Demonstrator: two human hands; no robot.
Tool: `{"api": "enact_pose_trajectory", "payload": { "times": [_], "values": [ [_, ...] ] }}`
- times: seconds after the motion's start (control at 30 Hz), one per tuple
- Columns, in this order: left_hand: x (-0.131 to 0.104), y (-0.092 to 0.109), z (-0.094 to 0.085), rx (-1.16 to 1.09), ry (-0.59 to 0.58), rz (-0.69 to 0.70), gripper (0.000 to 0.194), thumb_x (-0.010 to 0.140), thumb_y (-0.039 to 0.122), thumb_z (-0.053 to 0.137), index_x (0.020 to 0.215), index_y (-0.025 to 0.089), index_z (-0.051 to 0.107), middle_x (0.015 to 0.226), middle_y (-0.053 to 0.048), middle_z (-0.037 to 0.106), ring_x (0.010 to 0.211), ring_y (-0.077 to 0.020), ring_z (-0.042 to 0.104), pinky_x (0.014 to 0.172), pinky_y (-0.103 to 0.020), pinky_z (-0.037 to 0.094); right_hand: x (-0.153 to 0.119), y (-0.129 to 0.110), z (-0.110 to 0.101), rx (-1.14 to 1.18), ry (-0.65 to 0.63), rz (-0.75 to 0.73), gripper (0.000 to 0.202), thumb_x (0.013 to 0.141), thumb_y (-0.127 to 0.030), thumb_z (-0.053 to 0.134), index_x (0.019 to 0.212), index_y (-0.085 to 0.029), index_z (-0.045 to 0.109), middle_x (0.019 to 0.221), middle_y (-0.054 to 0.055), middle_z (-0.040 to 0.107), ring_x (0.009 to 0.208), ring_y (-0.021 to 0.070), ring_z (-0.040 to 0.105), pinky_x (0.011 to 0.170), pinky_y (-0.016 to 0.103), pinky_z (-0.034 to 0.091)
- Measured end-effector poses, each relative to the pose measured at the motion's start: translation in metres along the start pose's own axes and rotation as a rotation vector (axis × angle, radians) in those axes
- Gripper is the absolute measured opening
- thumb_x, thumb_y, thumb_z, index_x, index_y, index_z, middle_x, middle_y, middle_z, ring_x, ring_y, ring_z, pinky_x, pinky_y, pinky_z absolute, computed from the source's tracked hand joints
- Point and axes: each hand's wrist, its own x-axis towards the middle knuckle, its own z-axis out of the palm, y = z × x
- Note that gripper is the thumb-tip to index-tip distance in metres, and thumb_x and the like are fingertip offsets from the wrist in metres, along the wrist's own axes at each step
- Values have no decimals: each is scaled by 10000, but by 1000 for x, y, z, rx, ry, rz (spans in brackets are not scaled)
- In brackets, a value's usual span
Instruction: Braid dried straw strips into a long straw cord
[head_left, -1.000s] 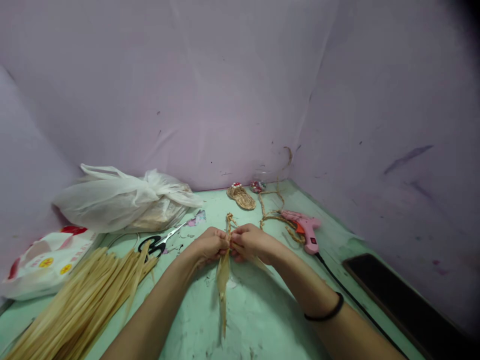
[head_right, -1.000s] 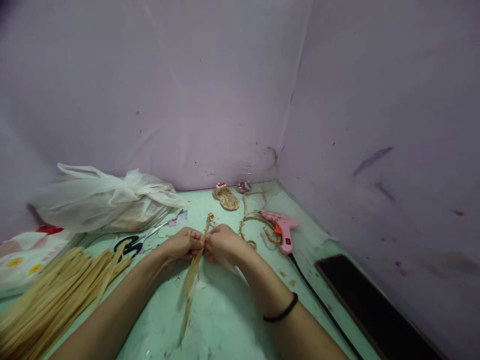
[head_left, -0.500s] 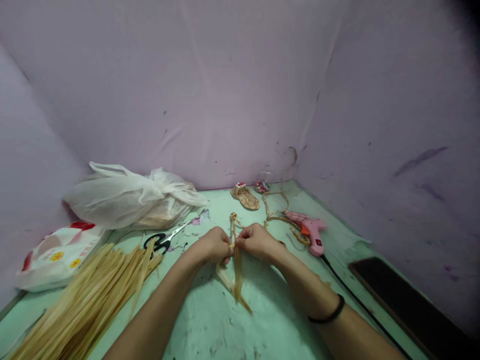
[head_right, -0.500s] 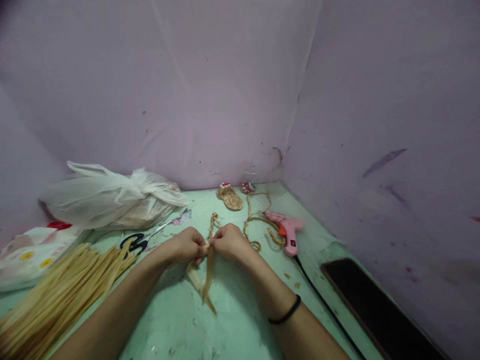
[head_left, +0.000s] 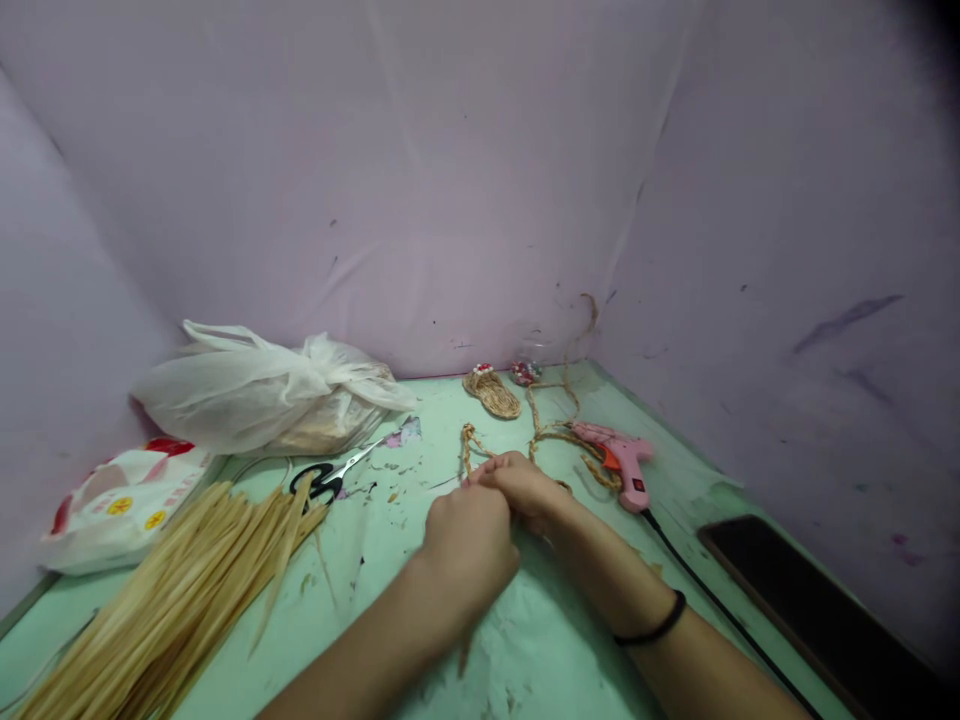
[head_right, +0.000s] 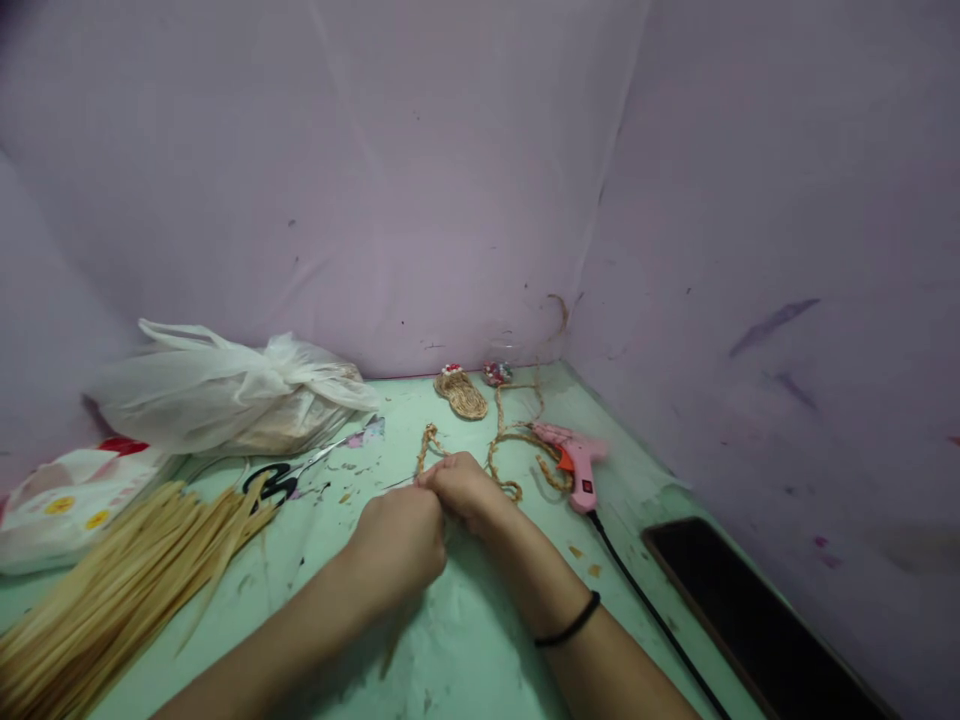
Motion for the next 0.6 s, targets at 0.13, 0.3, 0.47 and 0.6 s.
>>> {"api": "enact_pose_trajectory", "payload": {
  "times": [0.13,0.3,0.47,0.6],
  "values": [
    [19,-25,-20,-328,186,-160,225,708,252,439,626,113,597,553,-79,573,477,-135,515,462,-228,347,-1,-2,-10,72,-117,18,70,549,-69,502,515,-125,526,408,-32,479,358,52,387,376,169,304],
    [37,-35,-7,-1056,-241,-317,143,686,148,428,575,113,512,407,7,454,323,-58,359,348,-176,252,0,1,-17,89,-270,-21,33,560,-115,542,538,-120,517,428,-27,493,370,45,396,358,154,242],
    [41,-39,4,-1079,-323,-334,118,606,92,421,562,105,530,392,29,422,296,-41,303,328,-170,203,5,5,-20,-151,-281,-151,69,602,-167,532,551,-121,544,435,-37,479,366,35,316,375,170,196],
    [40,-38,7,-715,-154,-299,149,595,160,455,447,149,452,287,57,276,278,-60,238,337,-202,159,9,7,-18,-609,-121,-349,118,613,-146,503,568,-114,607,498,-3,547,454,66,408,450,185,275]
  ]
}}
